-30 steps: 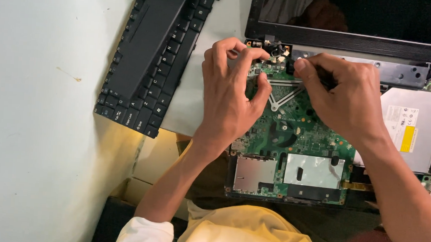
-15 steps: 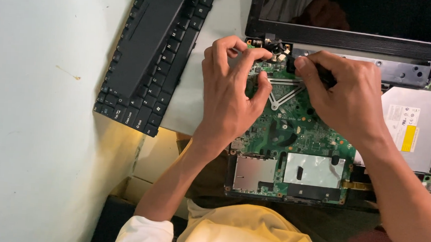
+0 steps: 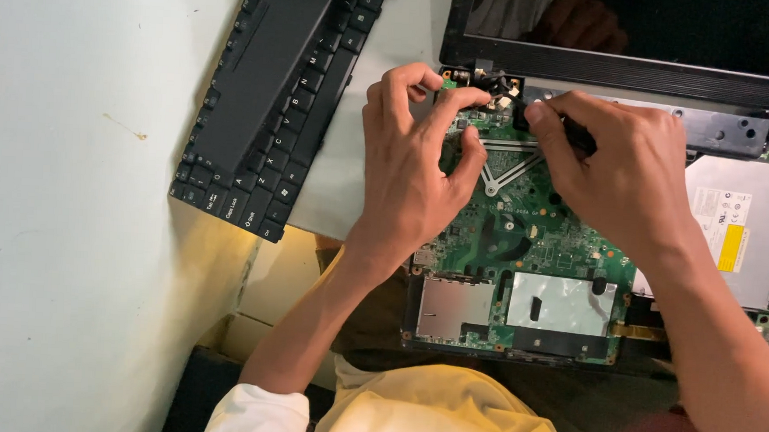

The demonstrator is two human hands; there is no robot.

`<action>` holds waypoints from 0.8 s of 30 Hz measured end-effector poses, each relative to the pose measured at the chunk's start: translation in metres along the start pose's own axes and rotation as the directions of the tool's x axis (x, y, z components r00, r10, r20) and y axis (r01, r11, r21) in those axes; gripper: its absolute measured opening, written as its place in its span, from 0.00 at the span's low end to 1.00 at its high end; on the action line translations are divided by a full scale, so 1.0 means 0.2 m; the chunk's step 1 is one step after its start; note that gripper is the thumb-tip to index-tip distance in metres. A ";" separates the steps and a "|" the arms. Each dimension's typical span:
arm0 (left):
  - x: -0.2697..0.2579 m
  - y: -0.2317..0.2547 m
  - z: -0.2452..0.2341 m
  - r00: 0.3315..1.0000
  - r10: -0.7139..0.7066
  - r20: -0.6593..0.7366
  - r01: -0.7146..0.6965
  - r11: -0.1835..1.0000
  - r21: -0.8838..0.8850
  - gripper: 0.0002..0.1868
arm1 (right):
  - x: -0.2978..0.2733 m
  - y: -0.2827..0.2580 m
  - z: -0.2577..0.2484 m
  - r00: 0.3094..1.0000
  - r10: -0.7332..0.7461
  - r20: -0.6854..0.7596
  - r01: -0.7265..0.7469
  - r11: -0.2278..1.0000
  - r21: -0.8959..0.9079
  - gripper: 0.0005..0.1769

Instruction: Installing an optical drive into a laptop and securing it with screws using a screwdriver

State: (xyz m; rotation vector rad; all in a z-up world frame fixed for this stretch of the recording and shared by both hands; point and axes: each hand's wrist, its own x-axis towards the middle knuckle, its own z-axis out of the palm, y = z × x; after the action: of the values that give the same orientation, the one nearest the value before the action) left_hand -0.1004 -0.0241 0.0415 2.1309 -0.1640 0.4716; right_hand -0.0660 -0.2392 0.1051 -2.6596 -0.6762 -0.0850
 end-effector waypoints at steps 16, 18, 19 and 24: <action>0.00 0.00 0.00 1.000 0.005 -0.006 -0.005 1.000 -0.009 0.18 | -0.01 0.02 -0.01 0.999 0.049 0.002 -0.049 0.998 0.034 0.08; 0.00 0.00 0.00 1.000 0.000 -0.005 0.000 1.000 -0.005 0.18 | -0.01 0.02 -0.01 0.999 0.045 -0.004 -0.045 0.999 0.024 0.08; 0.00 0.00 0.00 1.000 -0.001 -0.002 0.001 1.000 -0.003 0.18 | -0.01 0.02 0.00 1.000 0.021 -0.021 -0.020 1.000 0.020 0.08; 0.00 0.00 0.01 1.000 -0.002 -0.002 0.002 1.000 -0.002 0.18 | -0.01 0.04 0.00 0.999 -0.033 -0.037 0.034 0.999 0.026 0.06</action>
State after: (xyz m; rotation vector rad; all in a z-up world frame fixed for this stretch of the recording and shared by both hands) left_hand -0.1003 -0.0248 0.0405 2.1280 -0.1614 0.4717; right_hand -0.0642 -0.2463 0.1016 -2.6151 -0.7058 -0.1333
